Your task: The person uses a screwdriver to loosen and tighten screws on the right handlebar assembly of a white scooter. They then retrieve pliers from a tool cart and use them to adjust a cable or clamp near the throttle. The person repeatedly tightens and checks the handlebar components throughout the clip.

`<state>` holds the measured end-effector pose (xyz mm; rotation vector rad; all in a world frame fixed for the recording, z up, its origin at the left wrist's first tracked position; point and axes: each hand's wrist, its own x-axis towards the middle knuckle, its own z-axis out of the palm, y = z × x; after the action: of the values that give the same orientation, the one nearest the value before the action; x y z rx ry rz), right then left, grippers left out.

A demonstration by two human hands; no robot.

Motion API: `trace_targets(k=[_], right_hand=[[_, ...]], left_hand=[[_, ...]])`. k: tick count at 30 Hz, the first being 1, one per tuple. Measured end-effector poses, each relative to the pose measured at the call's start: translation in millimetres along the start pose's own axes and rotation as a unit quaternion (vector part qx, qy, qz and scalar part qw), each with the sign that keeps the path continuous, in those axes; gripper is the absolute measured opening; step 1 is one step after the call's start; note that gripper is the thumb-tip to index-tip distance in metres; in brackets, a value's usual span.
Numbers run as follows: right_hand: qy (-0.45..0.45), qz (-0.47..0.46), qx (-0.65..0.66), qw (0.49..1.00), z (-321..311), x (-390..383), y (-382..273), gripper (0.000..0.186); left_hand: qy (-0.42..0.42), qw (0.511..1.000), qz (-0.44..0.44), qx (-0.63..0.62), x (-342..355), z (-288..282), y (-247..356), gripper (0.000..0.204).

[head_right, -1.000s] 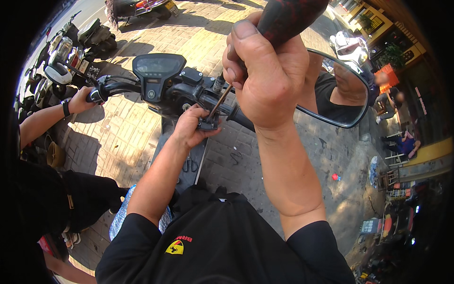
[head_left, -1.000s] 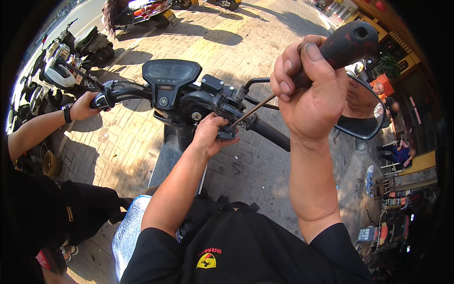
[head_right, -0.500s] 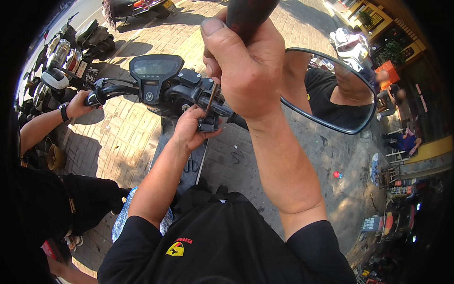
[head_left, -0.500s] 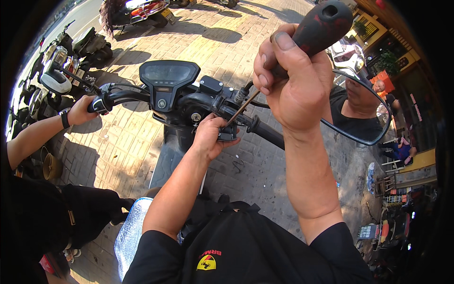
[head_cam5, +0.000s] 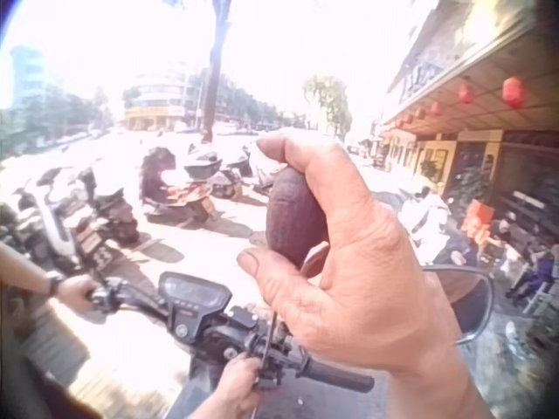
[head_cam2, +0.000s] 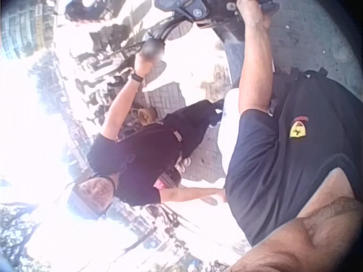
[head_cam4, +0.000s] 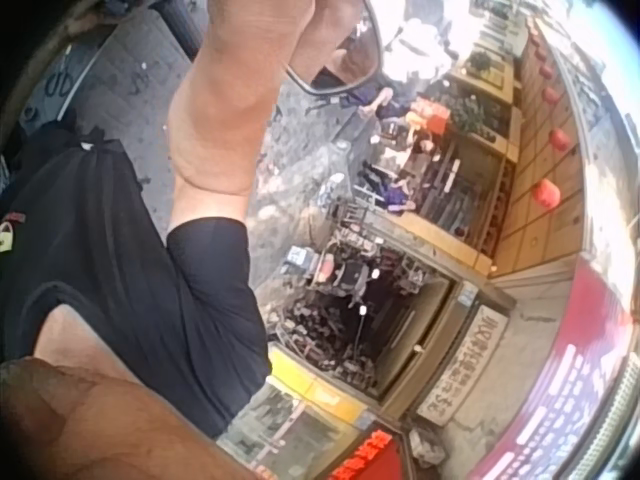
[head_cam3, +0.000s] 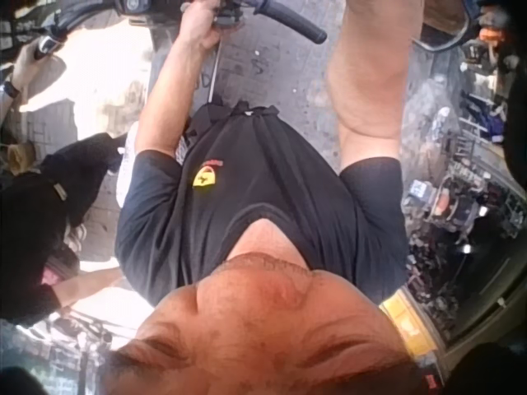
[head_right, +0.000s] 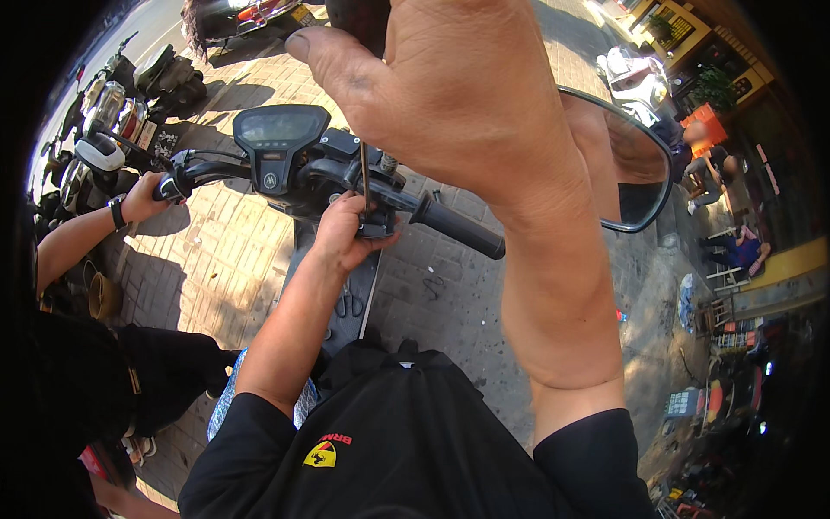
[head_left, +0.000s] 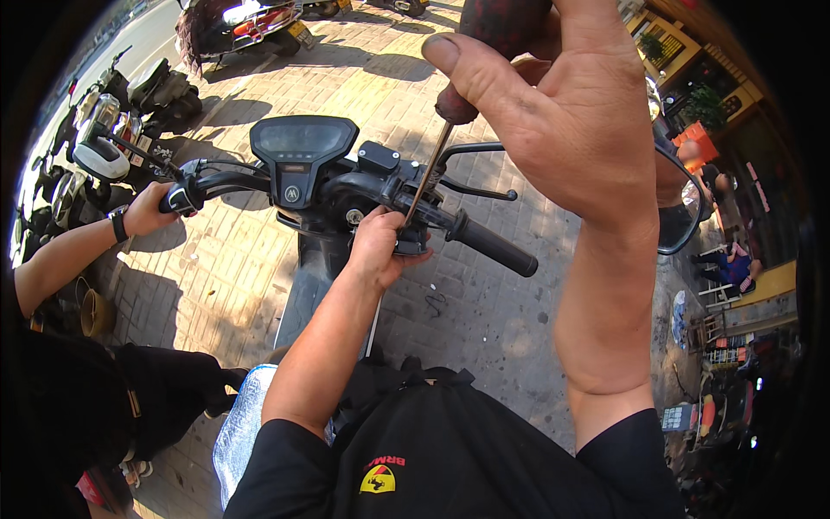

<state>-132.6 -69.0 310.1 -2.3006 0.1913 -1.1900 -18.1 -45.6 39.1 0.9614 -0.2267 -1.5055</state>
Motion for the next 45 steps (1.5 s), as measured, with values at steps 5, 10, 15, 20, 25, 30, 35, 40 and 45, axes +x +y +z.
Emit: trace_targets(k=[5,10,15,20,25,30,35,40,45], right_hand=[[0.008,0.036,-0.104,0.994,0,2,-12,0.051],[0.016,0.152,-0.041,0.987,-4,6,-24,0.049],[0.054,0.012,-0.203,0.978,3,3,-23,0.049],[0.021,-0.059,-0.09,0.994,-6,0,-17,0.048],[-0.013,-0.01,-0.254,0.967,-6,-1,-17,0.047],[0.026,-0.011,-0.208,0.978,1,1,-26,0.044],[0.051,0.034,-0.153,0.986,0,-1,-31,0.045],[-0.016,0.057,-0.058,0.997,-15,5,-19,0.046],[0.033,-0.171,-0.225,0.959,-1,14,4,0.05]], left_hand=[[0.005,1.0,0.007,0.02,0,1,4,0.019],[0.007,1.0,0.006,0.027,-2,3,6,0.019],[-0.003,1.0,0.007,0.027,1,1,7,0.019],[0.006,0.999,0.012,0.029,2,3,6,0.017],[0.007,0.999,0.013,0.029,0,4,6,0.017],[0.016,0.999,0.017,0.032,-2,5,6,0.017],[0.012,0.999,0.024,0.038,-2,5,5,0.022],[0.008,0.999,0.024,0.038,-1,4,4,0.019],[0.019,0.999,0.023,0.037,-1,3,2,0.016]])
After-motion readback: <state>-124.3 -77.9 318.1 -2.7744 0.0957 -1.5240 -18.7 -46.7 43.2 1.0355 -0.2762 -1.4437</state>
